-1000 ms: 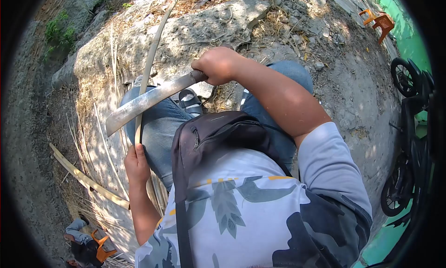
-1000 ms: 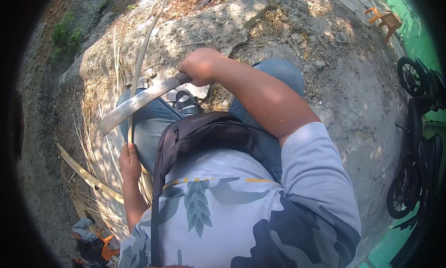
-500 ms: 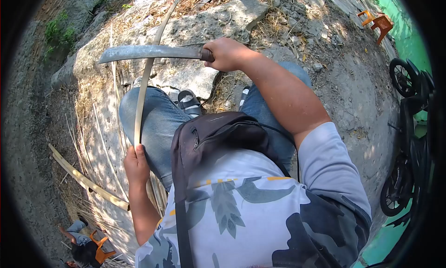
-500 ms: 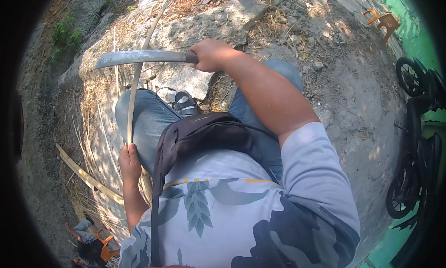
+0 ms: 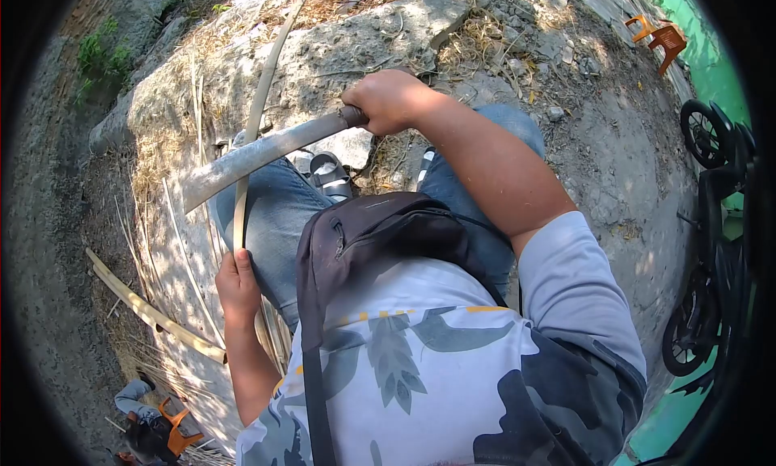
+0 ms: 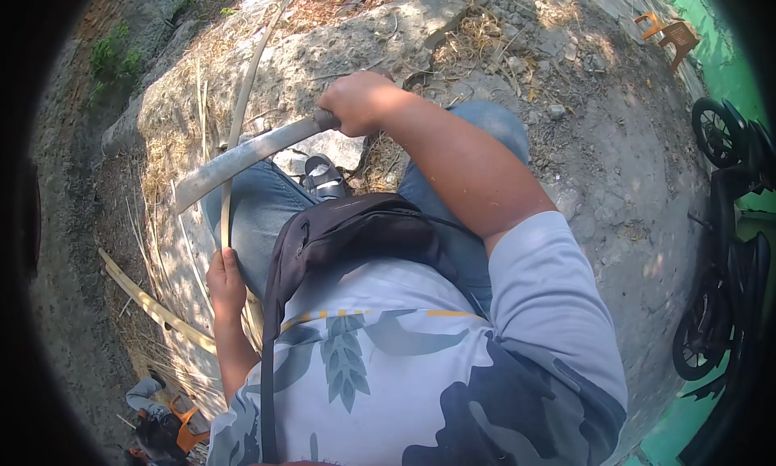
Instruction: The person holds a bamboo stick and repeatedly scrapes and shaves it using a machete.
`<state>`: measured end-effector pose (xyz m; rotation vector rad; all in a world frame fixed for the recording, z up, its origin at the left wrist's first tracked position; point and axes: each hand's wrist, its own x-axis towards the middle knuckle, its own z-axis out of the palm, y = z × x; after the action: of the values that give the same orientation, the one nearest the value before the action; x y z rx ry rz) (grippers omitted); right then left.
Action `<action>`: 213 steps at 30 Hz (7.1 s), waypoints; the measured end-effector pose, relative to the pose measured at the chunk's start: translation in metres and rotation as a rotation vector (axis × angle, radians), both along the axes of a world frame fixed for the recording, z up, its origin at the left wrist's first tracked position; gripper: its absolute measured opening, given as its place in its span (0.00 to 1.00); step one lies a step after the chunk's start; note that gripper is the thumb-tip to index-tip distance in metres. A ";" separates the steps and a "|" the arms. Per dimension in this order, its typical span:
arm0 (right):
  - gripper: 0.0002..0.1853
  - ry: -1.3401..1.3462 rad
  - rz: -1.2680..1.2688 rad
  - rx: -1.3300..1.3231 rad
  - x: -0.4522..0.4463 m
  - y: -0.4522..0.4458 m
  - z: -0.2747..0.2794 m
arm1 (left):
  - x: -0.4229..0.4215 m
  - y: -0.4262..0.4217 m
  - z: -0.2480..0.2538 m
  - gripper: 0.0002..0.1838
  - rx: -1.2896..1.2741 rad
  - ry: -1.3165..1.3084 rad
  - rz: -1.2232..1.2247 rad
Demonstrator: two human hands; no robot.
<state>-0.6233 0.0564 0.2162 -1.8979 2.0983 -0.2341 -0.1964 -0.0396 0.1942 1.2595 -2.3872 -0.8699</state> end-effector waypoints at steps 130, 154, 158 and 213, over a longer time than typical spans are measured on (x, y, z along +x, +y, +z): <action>0.14 -0.021 -0.098 -0.002 0.010 -0.006 0.012 | 0.006 0.005 0.018 0.31 -0.054 -0.114 0.042; 0.12 0.037 -0.078 0.026 0.015 0.001 0.019 | 0.010 -0.008 0.000 0.32 -0.129 -0.118 0.024; 0.10 0.088 0.021 0.005 0.019 -0.011 0.007 | 0.011 -0.010 -0.005 0.32 -0.161 -0.115 0.022; 0.16 -0.217 -0.314 0.002 -0.020 -0.002 -0.011 | 0.006 -0.005 -0.004 0.31 -0.145 -0.061 0.038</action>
<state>-0.6433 0.0541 0.2049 -1.4592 2.2309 -0.4828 -0.1901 -0.0449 0.1900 1.2871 -2.4163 -0.6430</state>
